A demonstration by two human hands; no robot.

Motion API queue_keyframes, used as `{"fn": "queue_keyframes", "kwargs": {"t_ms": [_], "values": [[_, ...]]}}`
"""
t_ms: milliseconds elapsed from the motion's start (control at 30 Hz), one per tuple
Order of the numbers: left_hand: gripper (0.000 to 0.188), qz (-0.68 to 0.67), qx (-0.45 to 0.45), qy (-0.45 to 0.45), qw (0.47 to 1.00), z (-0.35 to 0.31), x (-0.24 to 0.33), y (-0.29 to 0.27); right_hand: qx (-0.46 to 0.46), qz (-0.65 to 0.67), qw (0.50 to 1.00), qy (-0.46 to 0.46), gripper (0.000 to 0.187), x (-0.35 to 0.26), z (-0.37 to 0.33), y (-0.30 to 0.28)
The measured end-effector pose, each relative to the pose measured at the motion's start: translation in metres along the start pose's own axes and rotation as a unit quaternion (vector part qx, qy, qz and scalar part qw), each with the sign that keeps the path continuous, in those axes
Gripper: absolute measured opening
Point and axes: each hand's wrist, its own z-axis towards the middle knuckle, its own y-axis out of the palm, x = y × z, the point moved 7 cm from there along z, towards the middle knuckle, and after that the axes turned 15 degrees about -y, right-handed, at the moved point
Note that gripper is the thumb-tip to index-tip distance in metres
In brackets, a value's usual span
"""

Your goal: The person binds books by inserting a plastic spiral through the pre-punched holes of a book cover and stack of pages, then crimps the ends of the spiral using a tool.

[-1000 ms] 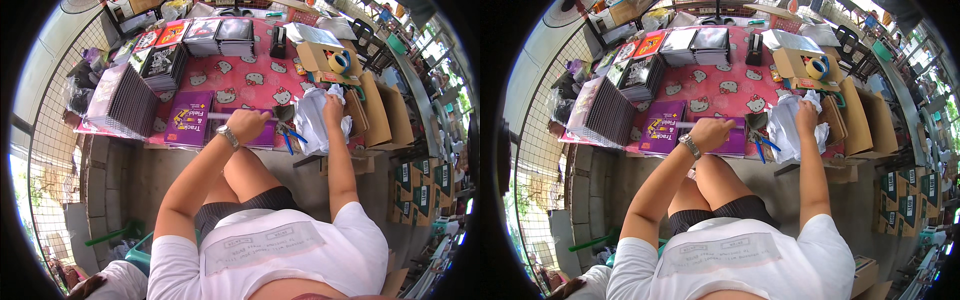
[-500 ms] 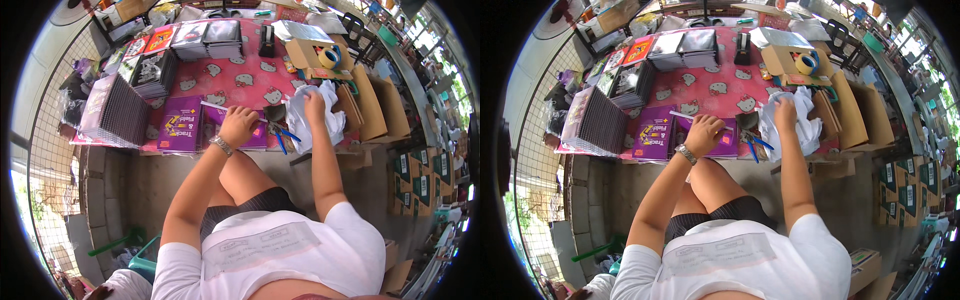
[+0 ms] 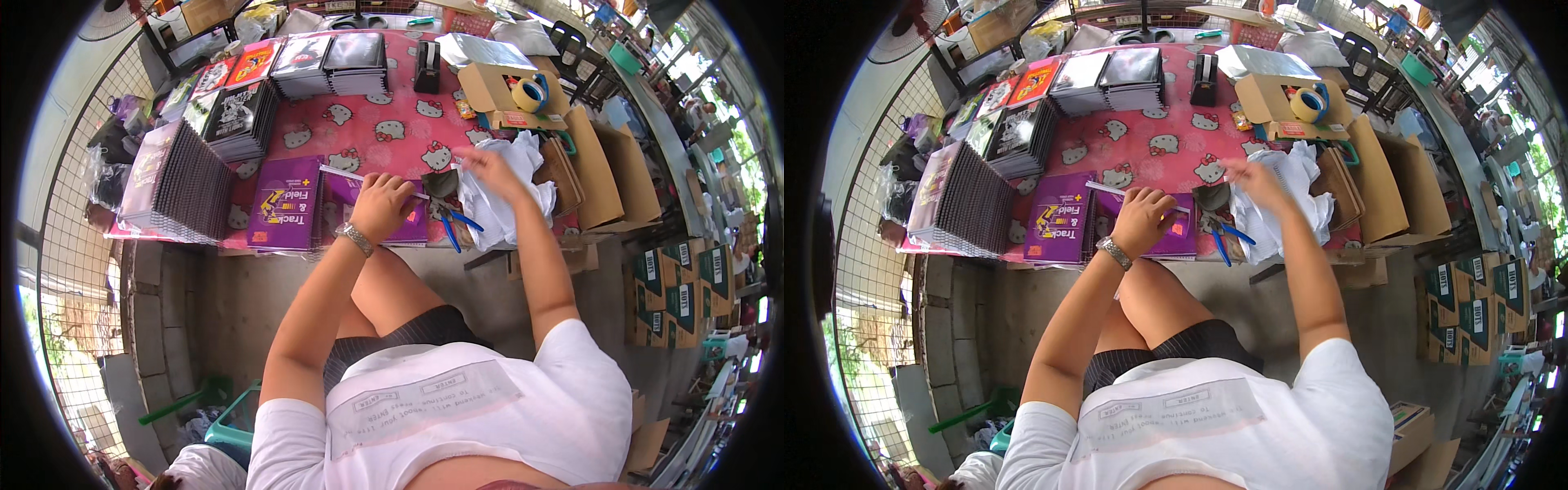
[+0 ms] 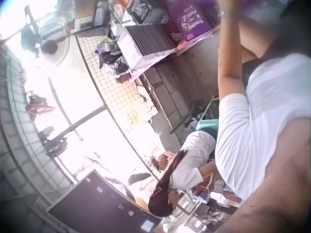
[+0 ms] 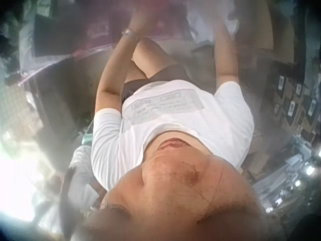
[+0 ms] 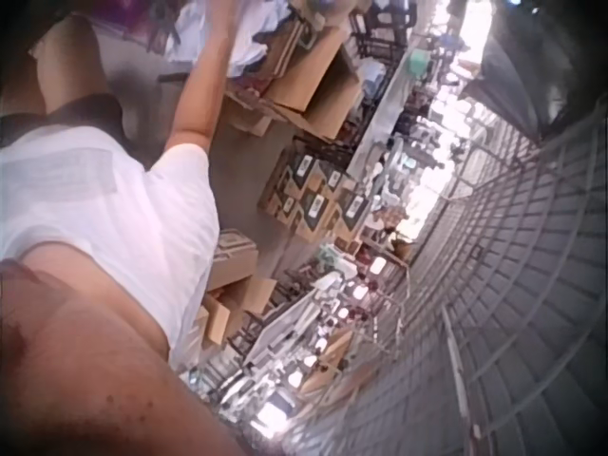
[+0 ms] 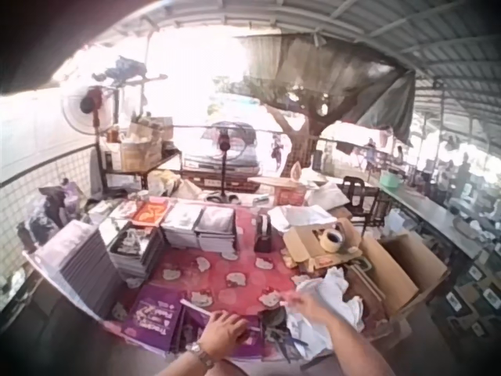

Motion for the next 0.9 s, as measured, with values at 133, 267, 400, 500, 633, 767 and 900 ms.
{"fn": "queue_keyframes", "kwargs": {"t_ms": [133,267,400,500,633,767,900], "values": [[0.017,-0.012,0.002,-0.006,1.0,-0.002,0.001,-0.005,-0.024,-0.048,0.99,-0.129,0.024,-0.087,-0.033,0.07],[0.016,-0.007,-0.004,0.005,1.0,0.0,0.001,-0.004,0.086,-0.078,0.986,-0.119,0.017,-0.099,-0.044,0.069],[0.016,-0.026,-0.024,0.005,0.999,0.002,0.0,-0.005,0.104,-0.105,0.98,-0.132,0.017,-0.096,-0.045,0.067],[0.017,-0.019,-0.032,-0.001,0.999,0.003,0.0,-0.004,0.075,-0.099,0.983,-0.136,0.02,-0.093,-0.044,0.068],[0.017,-0.017,-0.016,0.017,1.0,0.007,-0.002,-0.006,0.031,-0.113,0.986,-0.115,0.022,-0.092,-0.039,0.065],[0.015,-0.041,-0.028,0.014,0.999,0.009,-0.002,-0.005,0.04,-0.152,0.975,-0.157,0.023,-0.093,-0.04,0.064],[0.015,-0.037,-0.023,0.016,0.999,0.008,-0.003,-0.005,0.058,-0.094,0.982,-0.151,0.021,-0.095,-0.037,0.063]]}}
